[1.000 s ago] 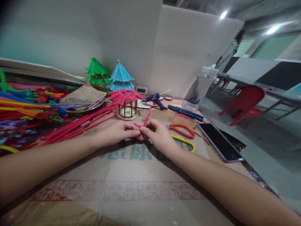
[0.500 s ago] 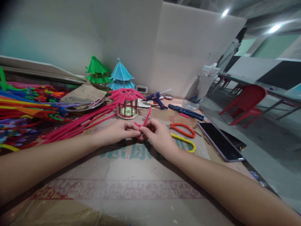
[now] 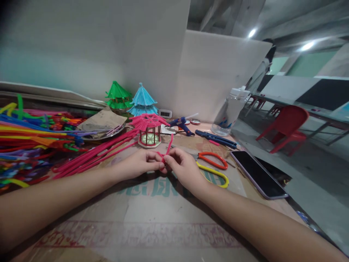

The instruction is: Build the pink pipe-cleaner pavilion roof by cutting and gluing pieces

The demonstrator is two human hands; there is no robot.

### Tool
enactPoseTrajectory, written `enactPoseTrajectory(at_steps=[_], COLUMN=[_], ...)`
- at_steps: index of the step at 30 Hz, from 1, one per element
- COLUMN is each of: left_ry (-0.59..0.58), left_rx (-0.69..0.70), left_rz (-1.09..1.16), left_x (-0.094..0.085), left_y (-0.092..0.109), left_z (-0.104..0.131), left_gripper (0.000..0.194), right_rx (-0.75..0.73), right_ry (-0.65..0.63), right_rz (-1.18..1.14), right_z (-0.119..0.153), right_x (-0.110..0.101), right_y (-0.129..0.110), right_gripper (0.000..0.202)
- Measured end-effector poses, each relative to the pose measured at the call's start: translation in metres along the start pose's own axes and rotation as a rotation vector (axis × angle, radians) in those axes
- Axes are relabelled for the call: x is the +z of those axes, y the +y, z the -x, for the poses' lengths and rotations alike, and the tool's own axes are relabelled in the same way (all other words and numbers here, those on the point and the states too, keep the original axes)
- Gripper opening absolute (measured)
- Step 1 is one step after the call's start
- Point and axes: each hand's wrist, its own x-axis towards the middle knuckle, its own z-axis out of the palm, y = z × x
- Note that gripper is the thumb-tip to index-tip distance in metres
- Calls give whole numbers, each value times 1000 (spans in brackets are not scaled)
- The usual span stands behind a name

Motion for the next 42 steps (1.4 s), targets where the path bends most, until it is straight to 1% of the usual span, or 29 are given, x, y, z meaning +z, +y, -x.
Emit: enactPoseTrajectory(at_steps=[6,11,14,18,21,23,29,33,38,42], left_ry=[-3,6,-4,-18,-24,-29,-63,-72,-79,-65], left_rx=[-5,-14,-17,-16,-26,-32,-22,1,-7,-3], left_rz=[-63,-92,-108,-91,-83,-104,-112,-168,-162,-169], left_x=[3,4,4,3,4,4,2,1,1,1], left_y=[5,6,6,5,4,4,2,1,5,5], left_z=[3,4,4,4,5,5,5,5,7,8], left_gripper=[21,19,20,20,22,22,24,25,23,23], right_rx=[-4,15,13,4,26,28,-27,-38,-19,-43], right_ry=[-38,-80,-79,-67,-31,8,56,96,121,145], right_rz=[-41,-78,-100,-177,-259,-273,-321,-304,-254,-190], right_z=[-1,-2,-2,-2,-5,-8,-13,-12,-11,-10], right_x=[-1,-3,-2,-3,-8,-13,-23,-22,-22,-23], right_y=[2,0,0,-5,-13,-18,-22,-22,-27,-29], right_gripper=[23,32,34,31,30,28,24,23,26,27])
